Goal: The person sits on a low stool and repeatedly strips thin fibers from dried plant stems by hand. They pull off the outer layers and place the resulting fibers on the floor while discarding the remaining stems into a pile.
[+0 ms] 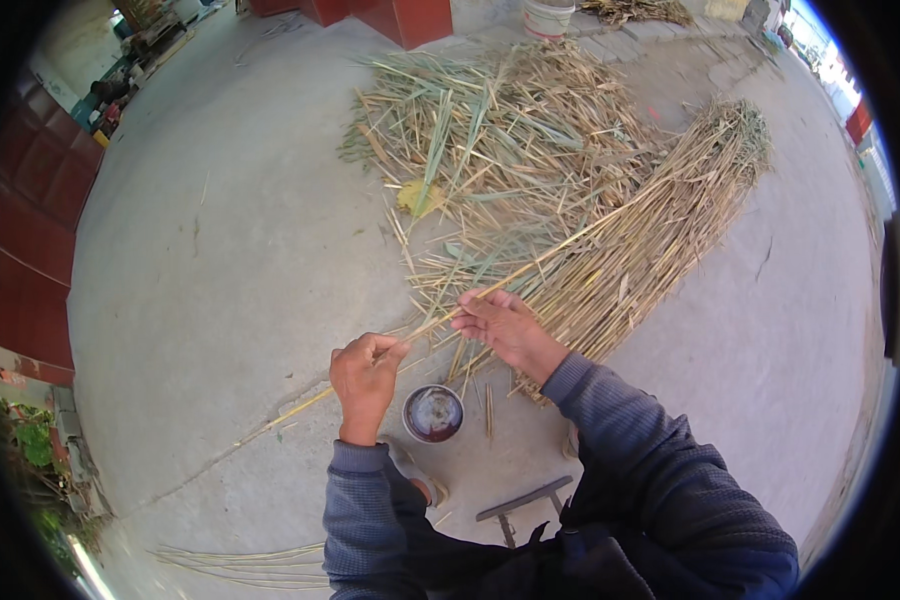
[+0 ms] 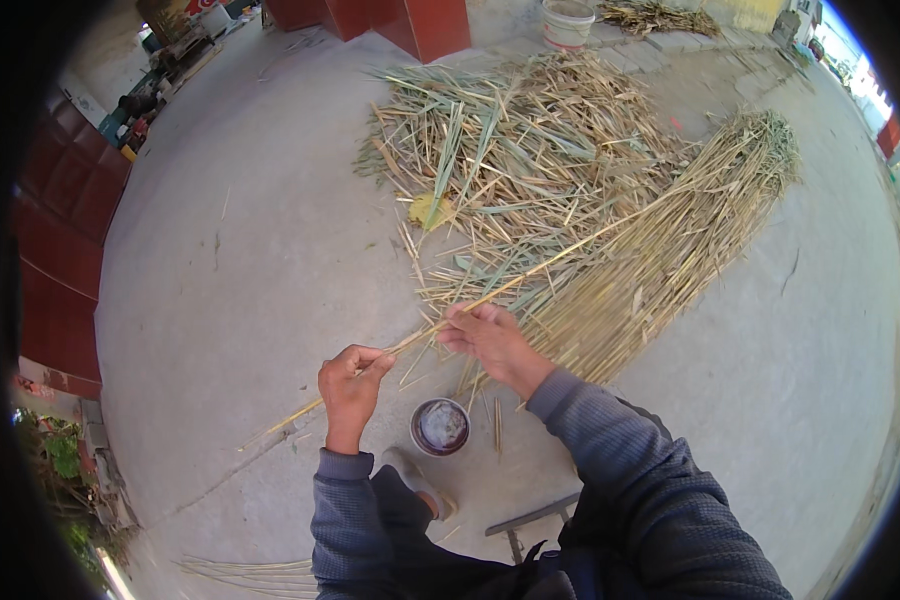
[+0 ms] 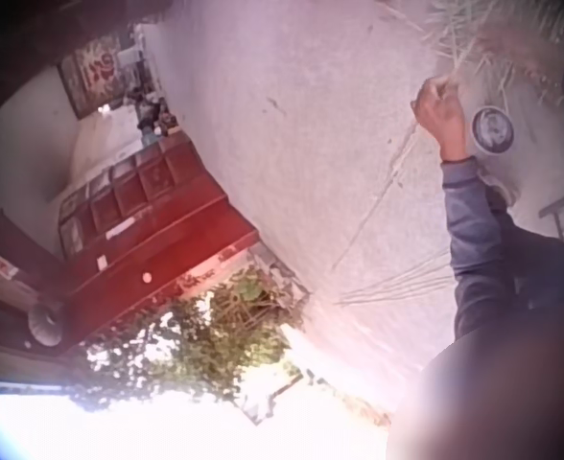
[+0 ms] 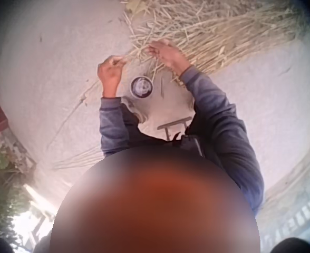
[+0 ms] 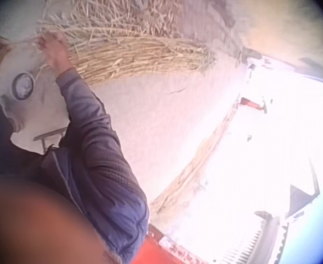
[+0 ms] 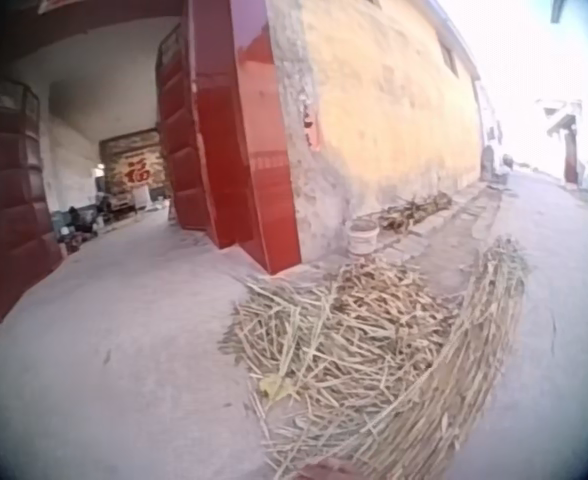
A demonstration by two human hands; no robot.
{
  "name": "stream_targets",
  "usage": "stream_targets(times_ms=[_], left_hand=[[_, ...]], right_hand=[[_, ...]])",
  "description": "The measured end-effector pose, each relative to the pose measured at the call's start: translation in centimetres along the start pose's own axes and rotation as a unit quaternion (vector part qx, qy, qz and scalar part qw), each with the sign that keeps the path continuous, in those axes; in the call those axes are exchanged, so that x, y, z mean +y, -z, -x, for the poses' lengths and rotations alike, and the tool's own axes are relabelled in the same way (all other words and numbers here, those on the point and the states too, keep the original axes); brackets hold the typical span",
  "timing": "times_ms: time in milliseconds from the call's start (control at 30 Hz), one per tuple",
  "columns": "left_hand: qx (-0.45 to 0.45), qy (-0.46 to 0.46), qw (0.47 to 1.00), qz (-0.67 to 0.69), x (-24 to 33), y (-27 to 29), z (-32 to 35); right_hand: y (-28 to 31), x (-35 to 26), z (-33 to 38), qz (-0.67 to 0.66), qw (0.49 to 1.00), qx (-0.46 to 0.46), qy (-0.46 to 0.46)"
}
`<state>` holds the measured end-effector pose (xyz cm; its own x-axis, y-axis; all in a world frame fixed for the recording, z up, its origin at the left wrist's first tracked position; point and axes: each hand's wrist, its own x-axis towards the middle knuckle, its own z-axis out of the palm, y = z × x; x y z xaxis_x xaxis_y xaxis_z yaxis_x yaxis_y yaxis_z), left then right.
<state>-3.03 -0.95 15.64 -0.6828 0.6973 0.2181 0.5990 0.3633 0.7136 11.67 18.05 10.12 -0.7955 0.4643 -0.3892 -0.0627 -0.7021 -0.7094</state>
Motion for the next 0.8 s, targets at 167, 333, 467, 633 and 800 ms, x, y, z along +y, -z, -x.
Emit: stream_targets(times_ms=[167, 333, 467, 633, 800], left_hand=[[0.109, 0.205, 0.934, 0.273, -1.0, 3.4, -2.1], [0.166, -0.107, 0.943, -0.268, 0.1, 3.1, -2.4], [0.010, -0.194, 0.961, -0.195, 2.5, -1.4, -1.4], [-0.049, -0.149, 0.975, -0.156, 0.7, 1.1, -1.3], [0.010, 0.004, 0.974, -0.227, -2.6, 9.6, -0.7]], right_hand=[[0.8, 1.2, -0.4, 0.023, 0.999, 0.036, -0.031], [0.2, 2.3, -0.2, 0.049, 0.997, 0.024, -0.061], [-1.1, 2.7, 0.2, 0.080, 0.994, -0.006, -0.075], [-0.2, 1.0, -0.1, 0.008, 0.998, 0.039, -0.040], [4.3, -3.8, -1.3, -0.027, 0.992, 0.116, 0.044]])
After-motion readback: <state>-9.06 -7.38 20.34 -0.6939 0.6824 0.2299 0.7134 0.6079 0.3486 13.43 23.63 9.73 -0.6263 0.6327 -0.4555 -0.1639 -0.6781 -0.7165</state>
